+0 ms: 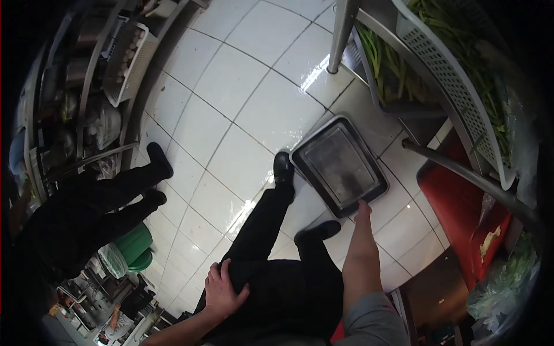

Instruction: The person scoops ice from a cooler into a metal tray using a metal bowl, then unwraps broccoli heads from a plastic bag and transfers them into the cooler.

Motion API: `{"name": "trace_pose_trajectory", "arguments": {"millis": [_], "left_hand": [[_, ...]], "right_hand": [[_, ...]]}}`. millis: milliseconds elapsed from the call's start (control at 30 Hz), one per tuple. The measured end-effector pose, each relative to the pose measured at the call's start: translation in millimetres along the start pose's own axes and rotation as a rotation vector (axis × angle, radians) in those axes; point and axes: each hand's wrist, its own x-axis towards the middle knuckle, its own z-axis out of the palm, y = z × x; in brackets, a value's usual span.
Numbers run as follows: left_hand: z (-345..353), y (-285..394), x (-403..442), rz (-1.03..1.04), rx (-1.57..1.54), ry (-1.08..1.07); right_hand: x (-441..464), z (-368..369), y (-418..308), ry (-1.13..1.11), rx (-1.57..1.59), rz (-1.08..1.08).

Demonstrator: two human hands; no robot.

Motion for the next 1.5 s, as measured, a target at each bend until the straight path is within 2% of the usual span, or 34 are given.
{"name": "trace_pose_trajectory", "arguments": {"millis": [100,167,200,267,367,400,467,533,600,667,733,800,833,867,933,967,1067,1100,1133,1200,1333,1433,1500], "left_hand": [[3.3,-2.5,2.7,0.005,0.040,0.032],[6.7,-11.9,3.3,0.003,0.057,0.064],[6.5,-13.6,3.6,-0.002,0.075,0.076],[7.0,-12.0,2.2,0.005,0.113,0.073],[10.7,-11.2,0.3,-0.006,0.127,0.069],[12.7,-9.0,-0.9,-0.001,0.108,0.065],[13.7,-5.7,-5.1,-0.008,0.098,0.035],[9.8,0.2,-8.4,-0.008,0.103,0.009],[8.8,8.6,-13.7,0.001,0.126,-0.018],[16.4,13.1,-19.3,0.057,0.176,0.016],[12.6,20.3,-25.8,0.094,0.209,-0.006],[23.4,19.3,-18.4,0.142,0.209,-0.026],[22.8,25.2,-18.4,0.151,0.218,-0.033],[-19.3,49.5,-43.3,0.237,0.082,-0.178],[-29.7,62.2,-42.0,0.359,0.195,-0.206],[-45.9,75.1,-55.5,0.394,0.250,-0.131],[-47.8,75.1,5.5,0.410,0.410,-0.219],[-53.9,73.7,18.0,0.475,0.446,-0.132],[-79.7,84.1,9.9,0.541,0.454,-0.162],[-106.5,85.4,54.6,0.757,0.317,-0.239],[-194.6,118.3,79.6,0.777,0.524,-0.212],[-235.0,140.7,106.7,0.704,0.598,-0.079],[-252.2,162.2,105.8,0.695,0.674,0.014]], "right_hand": [[33.3,-7.7,27.6,-0.205,0.091,-0.143],[21.0,-2.3,35.1,-0.223,0.172,-0.111],[15.0,2.9,35.7,-0.144,0.181,-0.036],[11.5,8.4,41.5,-0.442,0.359,-0.041],[-16.7,1.1,39.9,-0.348,0.314,-0.029],[-28.2,1.1,35.9,-0.193,0.288,0.026],[-48.2,-1.7,33.2,-0.202,0.151,-0.281],[-84.5,-6.0,14.4,-0.238,0.241,-0.383],[-119.5,-11.1,-10.4,-0.099,0.019,-0.875],[-195.3,-35.9,-49.7,0.100,-0.121,-0.690],[-237.9,-73.8,-57.4,0.128,-0.038,-0.693],[-275.5,-125.3,-58.0,0.179,-0.262,-0.590],[-292.1,-151.2,-51.3,0.180,-0.271,-0.569],[-310.1,-178.9,-48.5,0.177,-0.280,-0.548],[-368.0,-240.9,-41.9,0.059,-0.064,-0.341],[-379.8,-266.5,-33.0,0.083,-0.032,-0.327],[-423.3,-339.7,4.2,0.154,0.013,-0.183],[-432.5,-360.6,25.2,0.202,0.107,-0.191],[-441.5,-377.2,44.9,0.249,0.194,-0.202],[-484.0,-411.7,68.6,0.369,0.343,-0.092],[-537.1,-450.6,125.1,0.633,0.520,-0.030],[-533.8,-463.3,171.8,0.807,0.766,-0.063],[-547.8,-471.0,184.9,0.803,1.040,-0.077]]}}
